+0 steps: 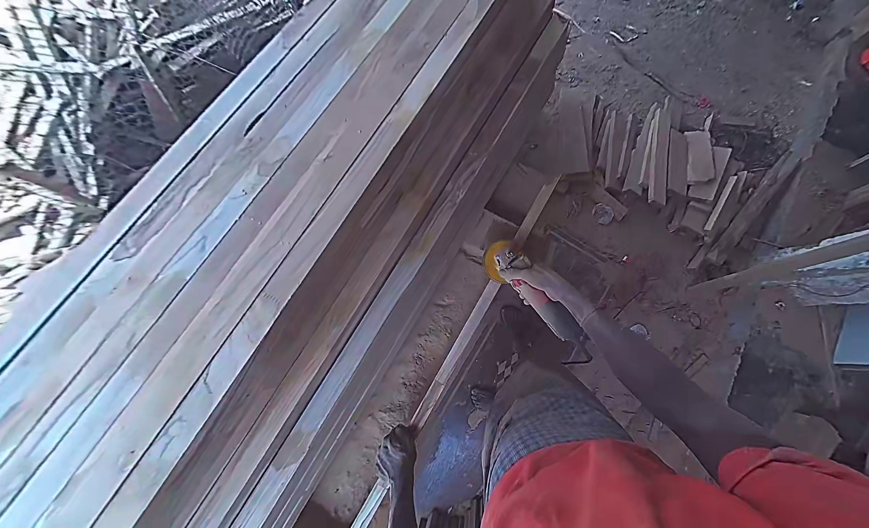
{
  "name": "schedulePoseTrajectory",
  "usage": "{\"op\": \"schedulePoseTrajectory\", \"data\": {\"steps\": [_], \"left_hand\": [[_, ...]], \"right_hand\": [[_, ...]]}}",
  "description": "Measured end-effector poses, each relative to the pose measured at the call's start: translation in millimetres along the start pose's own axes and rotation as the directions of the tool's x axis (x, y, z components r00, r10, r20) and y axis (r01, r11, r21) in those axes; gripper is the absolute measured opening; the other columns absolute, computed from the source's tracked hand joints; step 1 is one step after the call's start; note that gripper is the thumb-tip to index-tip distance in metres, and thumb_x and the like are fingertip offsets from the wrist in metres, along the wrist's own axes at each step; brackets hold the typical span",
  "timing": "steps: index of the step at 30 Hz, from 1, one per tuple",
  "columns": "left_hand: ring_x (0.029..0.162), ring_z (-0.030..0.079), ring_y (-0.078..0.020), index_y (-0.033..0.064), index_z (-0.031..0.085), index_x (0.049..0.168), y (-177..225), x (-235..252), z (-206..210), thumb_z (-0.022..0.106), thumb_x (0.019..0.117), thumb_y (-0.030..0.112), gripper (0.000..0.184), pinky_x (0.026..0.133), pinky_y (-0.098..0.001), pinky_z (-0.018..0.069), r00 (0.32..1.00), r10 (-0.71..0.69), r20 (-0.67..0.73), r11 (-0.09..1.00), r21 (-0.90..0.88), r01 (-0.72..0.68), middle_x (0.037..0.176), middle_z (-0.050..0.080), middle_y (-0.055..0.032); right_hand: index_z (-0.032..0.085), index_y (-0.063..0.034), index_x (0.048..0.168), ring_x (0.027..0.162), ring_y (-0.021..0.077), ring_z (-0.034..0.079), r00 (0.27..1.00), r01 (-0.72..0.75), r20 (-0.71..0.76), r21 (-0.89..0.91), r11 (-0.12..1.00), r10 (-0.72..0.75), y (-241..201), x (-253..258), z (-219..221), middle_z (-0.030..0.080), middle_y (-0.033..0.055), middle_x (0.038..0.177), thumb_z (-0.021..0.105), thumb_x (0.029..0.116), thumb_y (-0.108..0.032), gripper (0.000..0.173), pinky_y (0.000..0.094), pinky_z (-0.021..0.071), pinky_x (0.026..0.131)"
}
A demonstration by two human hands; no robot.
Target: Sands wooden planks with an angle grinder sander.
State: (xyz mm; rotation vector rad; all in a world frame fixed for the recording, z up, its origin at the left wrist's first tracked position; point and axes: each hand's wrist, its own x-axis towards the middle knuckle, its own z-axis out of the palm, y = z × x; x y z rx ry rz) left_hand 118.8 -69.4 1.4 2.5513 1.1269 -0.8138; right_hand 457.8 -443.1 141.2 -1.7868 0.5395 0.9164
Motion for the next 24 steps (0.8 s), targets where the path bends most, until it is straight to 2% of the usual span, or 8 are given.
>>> {"op": "schedulePoseTrajectory", "data": {"steps": [4, 9, 11, 14, 16, 19, 22, 24], "left_hand": [[0.113, 0.068, -0.0442, 0.0037, 0.074, 0.108, -0.3, -3.9, -2.4, 0.032, 0.1078, 0.036, 0.053, 0.09, -0.0665, 0.051, 0.999, 0.03, -0.031, 0.998, -0.048, -0.032, 0.113, 0.073, -0.0245], [0.127, 0.062, -0.0384, 0.0061, 0.074, 0.12, 26.5, -20.4, -31.3, 0.033, 0.1087, 0.036, 0.052, 0.109, -0.0601, 0.043, 0.997, -0.05, 0.053, 0.996, -0.072, 0.054, 0.128, 0.07, -0.0207], [0.126, 0.063, -0.0377, 0.0075, 0.074, 0.119, 29.3, -18.7, -33.7, 0.033, 0.109, 0.036, 0.051, 0.106, -0.0599, 0.0463, 0.994, -0.052, 0.091, 0.998, -0.03, 0.055, 0.127, 0.07, -0.0195], [0.111, 0.069, -0.0421, 0.0048, 0.074, 0.108, 37.7, -4.5, -10.0, 0.036, 0.1085, 0.032, 0.047, 0.092, -0.064, 0.0526, 0.999, 0.049, 0.013, 0.999, -0.013, -0.049, 0.113, 0.073, -0.0231], [0.113, 0.068, -0.042, 0.0053, 0.074, 0.111, 78.7, -1.7, -9.1, 0.036, 0.11, 0.032, 0.046, 0.092, -0.0645, 0.0518, 1.0, 0.019, 0.017, 0.999, -0.032, -0.018, 0.115, 0.073, -0.0225], [0.117, 0.067, -0.0414, 0.0036, 0.072, 0.119, 153.7, 0.0, -22.6, 0.021, 0.1121, 0.045, 0.066, 0.095, -0.0641, 0.0502, 0.999, 0.032, 0.011, 0.995, -0.095, -0.03, 0.12, 0.072, -0.0226], [0.115, 0.068, -0.0393, 0.0067, 0.074, 0.118, 198.0, -8.0, -46.2, 0.021, 0.1075, 0.056, 0.073, 0.1, -0.0649, 0.0461, 0.944, 0.319, -0.082, 0.898, -0.292, -0.329, 0.114, 0.074, -0.02], [0.117, 0.068, -0.0343, 0.014, 0.068, 0.132, 196.4, -15.6, -67.1, 0.04, 0.1031, 0.06, 0.061, 0.102, -0.0619, 0.0472, 0.882, 0.471, -0.014, 0.843, -0.288, -0.454, 0.119, 0.074, -0.0145]], "right_hand": [[0.067, -0.0137, 0.114, 0.068, 0.0204, 0.068, 0.986, 0.02, -0.169, 0.118, 0.993, 0.0, -40.2, 56.5, -102.6, 0.069, 0.0078, 0.084, 0.075, 0.0761, -0.073, 0.071, 0.0406, 0.0604, 0.062], [0.066, -0.0128, 0.119, 0.074, 0.0199, 0.069, 0.936, 0.054, -0.353, 0.132, 0.99, -0.004, -91.7, 90.5, -196.7, 0.069, 0.0076, 0.092, 0.066, 0.0833, -0.074, 0.071, 0.0408, 0.0604, 0.067], [0.066, -0.0133, 0.121, 0.078, 0.0213, 0.07, 0.925, 0.06, -0.38, 0.133, 0.989, -0.005, -101.6, 94.6, -215.3, 0.07, 0.0087, 0.097, 0.068, 0.0817, -0.074, 0.072, 0.0421, 0.061, 0.069], [0.067, -0.014, 0.117, 0.073, 0.0194, 0.069, 0.944, 0.048, -0.33, 0.071, 0.996, -0.022, -106.6, 92.8, -214.8, 0.069, 0.0072, 0.091, 0.069, 0.0803, -0.074, 0.071, 0.0394, 0.0598, 0.064], [0.068, -0.0146, 0.115, 0.071, 0.0173, 0.067, 0.964, 0.018, -0.264, 0.012, 1.0, -0.014, -106.5, 83.8, -197.6, 0.068, 0.0056, 0.089, 0.066, 0.0847, -0.072, 0.065, 0.0364, 0.0581, 0.063], [0.069, -0.014, 0.106, 0.065, 0.017, 0.066, 0.985, 0.002, -0.171, -0.03, 1.0, -0.007, -90.4, 80.4, -163.7, 0.067, 0.0047, 0.081, 0.067, 0.0808, -0.076, 0.067, 0.0363, 0.0581, 0.059], [0.069, -0.013, 0.106, 0.066, 0.0173, 0.067, 0.996, 0.013, -0.084, -0.086, 0.996, -0.02, -71.5, 66.7, -124.1, 0.068, 0.0052, 0.081, 0.069, 0.0799, -0.075, 0.067, 0.0372, 0.0589, 0.061], [0.069, -0.0147, 0.105, 0.063, 0.0142, 0.063, 0.997, 0.056, -0.052, -0.133, 0.99, -0.063, -57.1, 40.7, -85.2, 0.066, 0.003, 0.079, 0.071, 0.081, -0.071, 0.062, 0.0348, 0.0563, 0.059]]}}
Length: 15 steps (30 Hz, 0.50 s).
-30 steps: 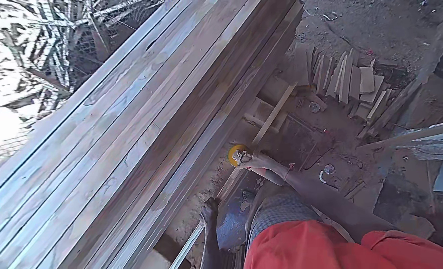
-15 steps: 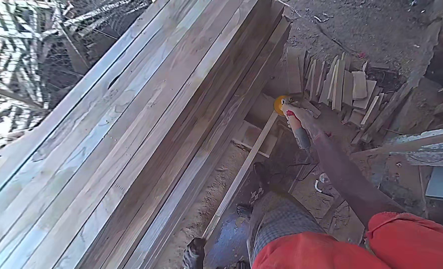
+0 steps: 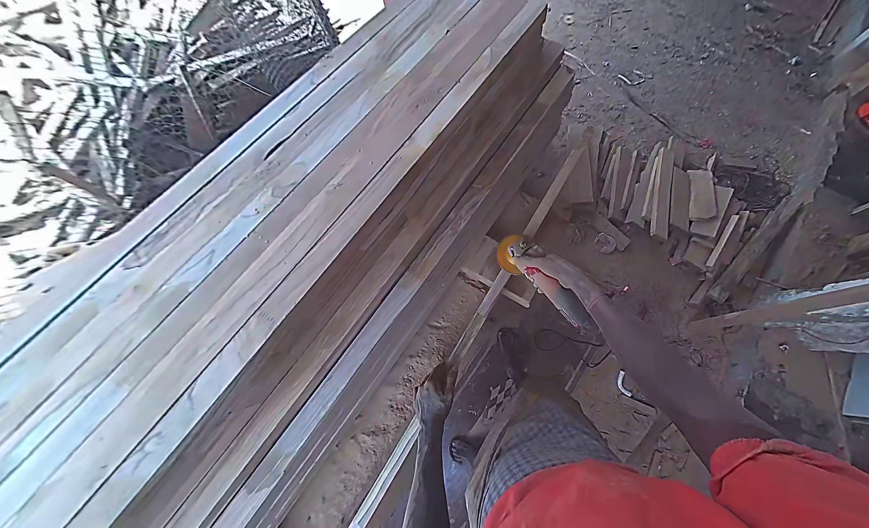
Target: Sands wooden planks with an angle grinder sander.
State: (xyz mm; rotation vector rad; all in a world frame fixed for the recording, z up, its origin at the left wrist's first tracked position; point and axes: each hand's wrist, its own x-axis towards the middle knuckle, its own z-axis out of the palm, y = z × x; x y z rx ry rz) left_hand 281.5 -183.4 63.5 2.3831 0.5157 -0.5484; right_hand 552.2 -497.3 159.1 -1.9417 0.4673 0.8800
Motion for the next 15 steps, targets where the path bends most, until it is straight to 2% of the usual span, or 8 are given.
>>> {"op": "schedulePoseTrajectory", "data": {"steps": [2, 3, 6, 9, 12, 13, 15], "left_hand": [[0.112, 0.071, -0.0341, 0.0154, 0.063, 0.138, -36.2, -10.6, 5.0, 0.062, 0.0968, 0.051, 0.055, 0.098, -0.0613, 0.0524, 1.0, 0.008, 0.019, 0.999, 0.051, -0.009, 0.118, 0.074, -0.0139], [0.107, 0.072, -0.0344, 0.0158, 0.064, 0.137, -63.3, -20.7, 11.0, 0.066, 0.0953, 0.045, 0.051, 0.095, -0.0617, 0.0543, 1.0, -0.01, 0.001, 0.998, 0.065, 0.01, 0.115, 0.075, -0.014], [0.103, 0.073, -0.0357, 0.0197, 0.067, 0.131, -157.0, -75.9, 8.0, 0.069, 0.0935, 0.043, 0.044, 0.088, -0.0642, 0.0555, 0.987, -0.159, 0.005, 0.981, 0.117, 0.157, 0.109, 0.076, -0.0133], [0.106, 0.072, -0.0382, 0.0199, 0.069, 0.128, -262.7, -149.6, -4.9, 0.072, 0.0907, 0.047, 0.047, 0.09, -0.0654, 0.0544, 0.951, -0.31, 0.018, 0.935, 0.188, 0.301, 0.111, 0.075, -0.015], [0.111, 0.069, -0.0414, 0.0128, 0.07, 0.124, -362.6, -210.6, -14.2, 0.078, 0.0879, 0.043, 0.048, 0.095, -0.0665, 0.0518, 0.915, -0.402, 0.041, 0.898, 0.212, 0.385, 0.115, 0.073, -0.0195], [0.113, 0.068, -0.0407, 0.0125, 0.071, 0.123, -390.0, -227.4, -17.5, 0.078, 0.0879, 0.041, 0.046, 0.097, -0.0669, 0.051, 0.902, -0.428, 0.051, 0.889, 0.205, 0.41, 0.117, 0.073, -0.0186], [0.113, 0.069, -0.04, 0.0128, 0.07, 0.124, -419.9, -251.7, -25.2, 0.076, 0.0885, 0.032, 0.041, 0.097, -0.0674, 0.0502, 0.902, -0.431, 0.038, 0.89, 0.184, 0.417, 0.117, 0.073, -0.0182]], "right_hand": [[0.07, -0.0152, 0.105, 0.062, 0.0137, 0.061, 1.0, 0.02, 0.015, -0.046, 0.999, -0.02, 13.3, -27.3, 41.4, 0.066, 0.003, 0.079, 0.073, 0.0793, -0.071, 0.062, 0.0345, 0.0546, 0.059], [0.07, -0.0154, 0.101, 0.061, 0.0139, 0.063, 0.999, 0.022, 0.042, -0.08, 0.997, -0.019, 20.1, -33.9, 62.7, 0.066, 0.0029, 0.077, 0.071, 0.0785, -0.074, 0.063, 0.0338, 0.0561, 0.057], [0.07, -0.0162, 0.099, 0.059, 0.0137, 0.064, 0.986, 0.039, 0.166, -0.116, 0.992, -0.019, 45.2, -61.6, 134.7, 0.065, 0.0024, 0.074, 0.071, 0.0801, -0.072, 0.059, 0.032, 0.0561, 0.055], [0.07, -0.016, 0.094, 0.058, 0.0117, 0.063, 0.965, 0.093, 0.26, -0.237, 0.967, -0.029, 76.8, -98.2, 216.0, 0.065, 0.001, 0.072, 0.072, 0.0802, -0.07, 0.056, 0.0316, 0.0557, 0.056], [0.07, -0.0183, 0.106, 0.065, 0.0111, 0.063, 0.923, 0.222, 0.38, -0.407, 0.886, -0.057, 93.7, -137.4, 295.3, 0.067, 0.0006, 0.082, 0.071, 0.0809, -0.072, 0.06, 0.0343, 0.0566, 0.063], [0.069, -0.0185, 0.111, 0.072, 0.0123, 0.065, 0.905, 0.283, 0.418, -0.462, 0.84, -0.075, 97.7, -153.8, 321.0, 0.068, 0.0012, 0.088, 0.07, 0.0797, -0.074, 0.064, 0.0376, 0.0565, 0.069], [0.066, -0.0131, 0.12, 0.094, 0.0222, 0.068, 0.88, 0.358, 0.47, -0.573, 0.738, -0.062, 106.5, -176.3, 369.0, 0.07, 0.0088, 0.105, 0.068, 0.0733, -0.082, 0.083, 0.0514, 0.0542, 0.086]]}}
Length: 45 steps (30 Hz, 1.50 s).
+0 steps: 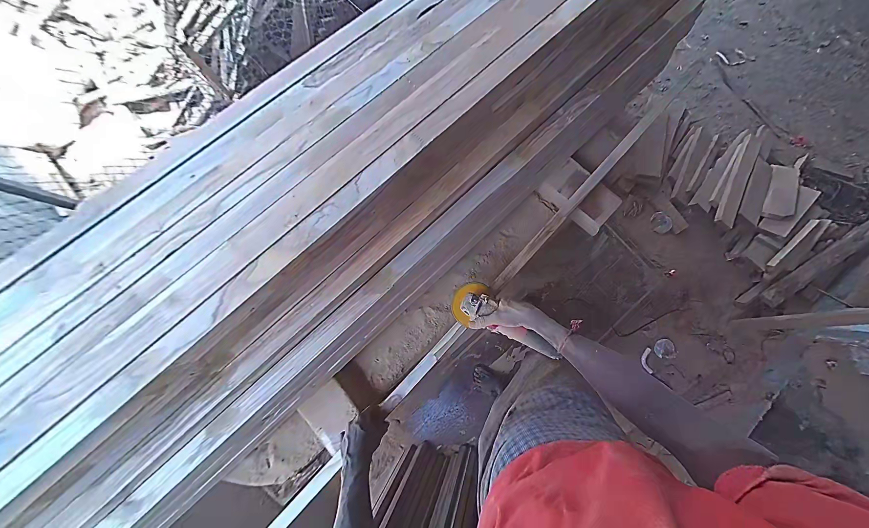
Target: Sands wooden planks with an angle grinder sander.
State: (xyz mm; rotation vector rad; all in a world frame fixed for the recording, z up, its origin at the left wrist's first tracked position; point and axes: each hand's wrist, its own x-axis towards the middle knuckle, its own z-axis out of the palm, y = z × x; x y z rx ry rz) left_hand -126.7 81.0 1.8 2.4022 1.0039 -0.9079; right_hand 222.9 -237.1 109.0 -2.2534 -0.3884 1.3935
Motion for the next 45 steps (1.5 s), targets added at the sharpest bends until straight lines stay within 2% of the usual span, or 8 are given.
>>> {"op": "schedulePoseTrajectory", "data": {"steps": [7, 12, 17, 21, 28, 32, 41, 45], "left_hand": [[0.125, 0.062, -0.0376, 0.0176, 0.07, 0.127, -1.5, 3.1, 18.0, 0.064, 0.094, 0.021, 0.034, 0.103, -0.0681, 0.0426, 0.99, 0.015, -0.139, 1.0, -0.002, -0.016, 0.125, 0.072, -0.0137], [0.12, 0.065, -0.0374, 0.0198, 0.07, 0.126, 0.3, 5.5, 15.2, 0.065, 0.0923, 0.022, 0.034, 0.1, -0.0683, 0.0442, 0.994, -0.052, -0.098, 0.999, 0.007, 0.053, 0.121, 0.073, -0.0139], [0.121, 0.065, -0.0364, 0.0186, 0.071, 0.124, 22.4, 3.3, 5.8, 0.065, 0.0928, 0.018, 0.032, 0.102, -0.0688, 0.0425, 0.987, -0.135, -0.084, 0.991, 0.007, 0.136, 0.122, 0.072, -0.0138], [0.127, 0.061, -0.0343, 0.0172, 0.071, 0.124, 92.3, 9.9, -5.3, 0.066, 0.0878, 0.015, 0.037, 0.108, -0.0634, 0.041, 0.992, -0.107, -0.069, 0.994, -0.023, 0.106, 0.126, 0.071, -0.012], [0.127, 0.06, -0.025, 0.0193, 0.069, 0.127, 244.7, 22.7, -18.0, 0.058, 0.1002, 0.028, 0.03, 0.108, -0.0521, 0.0436, 0.939, 0.255, -0.231, 0.943, -0.154, -0.294, 0.129, 0.069, -0.003], [0.129, 0.058, -0.028, 0.015, 0.068, 0.128, 167.6, 12.2, -13.8, 0.066, 0.0963, 0.037, 0.039, 0.11, -0.0523, 0.042, 0.943, 0.237, -0.234, 0.946, -0.165, -0.279, 0.131, 0.067, -0.0075], [0.132, 0.055, -0.0316, 0.0163, 0.07, 0.124, -210.9, -46.0, 31.1, 0.072, 0.0902, 0.05, 0.047, 0.111, -0.0643, 0.0343, 0.926, -0.064, -0.373, 0.988, -0.157, 0.006, 0.131, 0.068, -0.0066], [0.134, 0.053, -0.031, 0.0146, 0.069, 0.125, -324.6, -102.4, 63.4, 0.073, 0.0915, 0.037, 0.041, 0.108, -0.0666, 0.0361, 0.874, -0.359, -0.327, 0.895, -0.385, 0.224, 0.13, 0.068, -0.0066]], "right_hand": [[0.067, -0.0087, 0.117, 0.104, 0.0269, 0.067, 1.0, -0.022, 0.0, -0.065, 0.998, 0.022, -28.6, 6.4, 37.1, 0.07, 0.0126, 0.111, 0.067, 0.0703, -0.085, 0.089, 0.0553, 0.0528, 0.091], [0.072, -0.016, 0.104, 0.065, 0.0133, 0.065, 0.965, -0.112, -0.163, 0.455, 0.884, 0.206, 46.7, -8.6, -65.0, 0.068, 0.0024, 0.08, 0.07, 0.0808, -0.073, 0.061, 0.0346, 0.0581, 0.062], [0.062, -0.0158, 0.13, 0.08, 0.024, 0.068, 0.824, 0.007, -0.408, 0.701, 0.713, 0.393, 107.1, -28.1, -195.5, 0.069, 0.0106, 0.103, 0.061, 0.0892, -0.07, 0.068, 0.0459, 0.059, 0.069], [0.058, -0.0198, 0.138, 0.091, 0.0258, 0.068, 0.759, 0.03, -0.471, 0.715, 0.699, 0.449, 133.7, -15.1, -249.4, 0.067, 0.0114, 0.114, 0.058, 0.0896, -0.073, 0.072, 0.0494, 0.0586, 0.074], [0.065, -0.0189, 0.127, 0.075, 0.0234, 0.069, 0.876, -0.143, -0.305, 0.575, 0.805, 0.373, 99.8, 2.8, -164.2, 0.07, 0.0094, 0.097, 0.062, 0.0829, -0.078, 0.074, 0.044, 0.0592, 0.066], [0.067, -0.0148, 0.119, 0.074, 0.0213, 0.07, 0.921, -0.176, -0.23, 0.477, 0.861, 0.315, 36.6, -0.1, -73.0, 0.071, 0.0083, 0.091, 0.065, 0.0846, -0.073, 0.068, 0.0412, 0.0609, 0.067], [0.068, -0.0174, 0.117, 0.072, 0.0184, 0.069, 0.979, -0.133, -0.103, 0.321, 0.938, 0.175, -71.4, -10.2, 158.8, 0.07, 0.0059, 0.088, 0.07, 0.0837, -0.068, 0.061, 0.039, 0.0602, 0.066], [0.069, -0.016, 0.11, 0.065, 0.0134, 0.064, 0.995, -0.096, 0.012, 0.166, 0.981, 0.095, -128.9, -14.4, 262.7, 0.068, 0.0023, 0.081, 0.075, 0.0816, -0.064, 0.056, 0.0336, 0.0565, 0.061]]}}
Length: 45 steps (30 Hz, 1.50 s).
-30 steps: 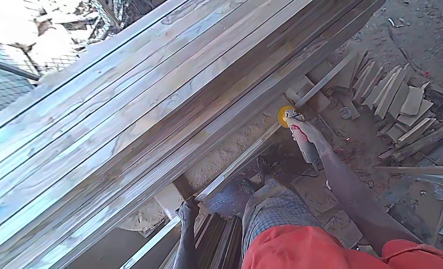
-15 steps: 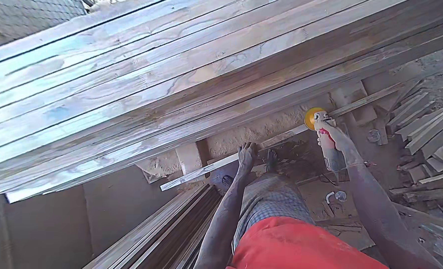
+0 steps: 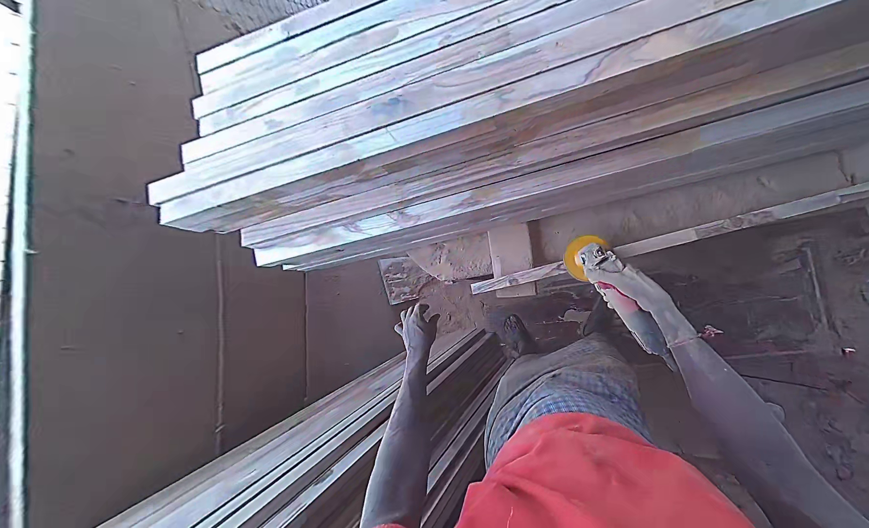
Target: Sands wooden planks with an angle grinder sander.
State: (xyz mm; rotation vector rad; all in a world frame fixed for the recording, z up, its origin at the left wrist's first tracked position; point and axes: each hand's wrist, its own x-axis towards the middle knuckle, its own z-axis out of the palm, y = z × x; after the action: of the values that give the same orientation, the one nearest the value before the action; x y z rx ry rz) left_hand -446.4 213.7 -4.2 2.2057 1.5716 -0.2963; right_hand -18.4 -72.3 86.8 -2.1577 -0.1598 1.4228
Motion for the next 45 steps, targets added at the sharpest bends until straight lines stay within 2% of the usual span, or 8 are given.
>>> {"op": "schedulePoseTrajectory", "data": {"steps": [8, 13, 19, 23, 28, 37, 42, 45], "left_hand": [[0.121, 0.064, -0.0319, 0.0019, 0.063, 0.132, -78.0, -63.8, 42.8, 0.064, 0.0924, 0.006, 0.04, 0.108, -0.0542, 0.0475, 0.988, -0.143, 0.061, 0.952, -0.265, 0.154, 0.126, 0.069, -0.0181], [0.116, 0.067, -0.0294, -0.003, 0.055, 0.14, -37.5, -60.0, 55.1, 0.057, 0.0882, -0.005, 0.052, 0.104, -0.044, 0.0518, 0.995, -0.052, 0.08, 0.897, -0.434, 0.082, 0.124, 0.069, -0.0204], [0.118, 0.067, -0.0249, 0.0004, 0.046, 0.148, 34.7, -9.9, 47.7, 0.074, 0.0904, 0.013, 0.065, 0.094, -0.0394, 0.0596, 0.985, 0.172, 0.019, 0.745, -0.656, -0.117, 0.14, 0.059, -0.0202], [0.13, 0.058, -0.0236, -0.0027, 0.042, 0.15, 76.6, 14.4, 64.2, 0.072, 0.0909, 0.014, 0.068, 0.104, -0.0366, 0.0535, 0.934, 0.352, -0.056, 0.601, -0.752, -0.271, 0.149, 0.051, -0.0214], [0.099, 0.071, -0.018, 0.0009, 0.048, 0.143, 89.0, 14.4, 71.4, 0.064, 0.0941, 0.026, 0.057, 0.079, -0.0365, 0.0626, 0.967, 0.249, -0.053, 0.553, -0.812, -0.187, 0.127, 0.066, -0.0157], [0.11, 0.07, -0.0241, 0.0109, 0.043, 0.152, 114.8, 9.7, 63.5, 0.059, 0.098, 0.026, 0.059, 0.082, -0.0461, 0.0635, 0.995, 0.091, 0.045, 0.577, -0.817, -0.016, 0.137, 0.062, -0.0134], [0.116, 0.065, -0.0135, 0.0014, 0.043, 0.152, 126.0, 19.3, 64.0, 0.063, 0.0974, 0.024, 0.062, 0.096, -0.0304, 0.0554, 0.997, 0.068, -0.037, 0.648, -0.758, -0.072, 0.142, 0.059, -0.0178], [0.103, 0.071, -0.021, 0.0021, 0.058, 0.139, 133.3, 17.4, 57.8, 0.06, 0.1038, 0.03, 0.045, 0.096, -0.0405, 0.0566, 1.0, 0.007, 0.025, 0.754, -0.657, 0.011, 0.121, 0.07, -0.0193]], "right_hand": [[0.07, -0.0085, 0.103, 0.086, 0.0277, 0.069, 0.979, 0.156, 0.185, -0.408, 0.9, -0.086, -81.6, 4.0, 206.3, 0.071, 0.0127, 0.095, 0.068, 0.0699, -0.085, 0.084, 0.054, 0.0554, 0.079], [0.071, -0.0071, 0.106, 0.096, 0.0301, 0.069, 0.983, 0.14, 0.164, -0.402, 0.905, -0.079, -93.9, -0.8, 219.4, 0.071, 0.0145, 0.102, 0.069, 0.0697, -0.085, 0.086, 0.0564, 0.0541, 0.085], [0.069, -0.0118, 0.112, 0.07, 0.0184, 0.066, 0.999, 0.03, 0.045, -0.056, 0.998, -0.027, -35.2, 3.9, 123.4, 0.069, 0.0073, 0.087, 0.077, 0.0734, -0.074, 0.074, 0.0427, 0.0583, 0.069], [0.069, -0.016, 0.113, 0.067, 0.0161, 0.066, 0.995, -0.007, -0.092, 0.245, 0.969, 0.031, 11.8, -1.7, 20.1, 0.069, 0.0049, 0.084, 0.076, 0.0756, -0.073, 0.069, 0.0374, 0.0589, 0.063], [0.069, -0.0167, 0.115, 0.068, 0.0179, 0.066, 0.955, 0.028, -0.265, 0.529, 0.848, 0.133, 38.8, -17.7, -127.6, 0.067, 0.0044, 0.086, 0.068, 0.0872, -0.067, 0.057, 0.0379, 0.059, 0.062], [0.054, -0.0218, 0.141, 0.093, 0.0264, 0.067, 0.742, 0.164, -0.554, 0.696, 0.699, 0.377, 124.1, 21.9, -401.1, 0.065, 0.0117, 0.116, 0.054, 0.094, -0.071, 0.068, 0.0485, 0.0583, 0.075], [0.049, -0.0246, 0.146, 0.108, 0.0274, 0.063, 0.708, 0.248, -0.636, 0.632, 0.734, 0.308, 120.9, -11.6, -411.8, 0.061, 0.01, 0.131, 0.055, 0.0904, -0.074, 0.075, 0.0533, 0.0544, 0.084], [0.054, -0.0231, 0.14, 0.093, 0.0252, 0.066, 0.762, 0.177, -0.58, 0.614, 0.769, 0.288, 125.8, -8.9, -371.7, 0.065, 0.0091, 0.117, 0.055, 0.0891, -0.076, 0.073, 0.0501, 0.0564, 0.077]]}}
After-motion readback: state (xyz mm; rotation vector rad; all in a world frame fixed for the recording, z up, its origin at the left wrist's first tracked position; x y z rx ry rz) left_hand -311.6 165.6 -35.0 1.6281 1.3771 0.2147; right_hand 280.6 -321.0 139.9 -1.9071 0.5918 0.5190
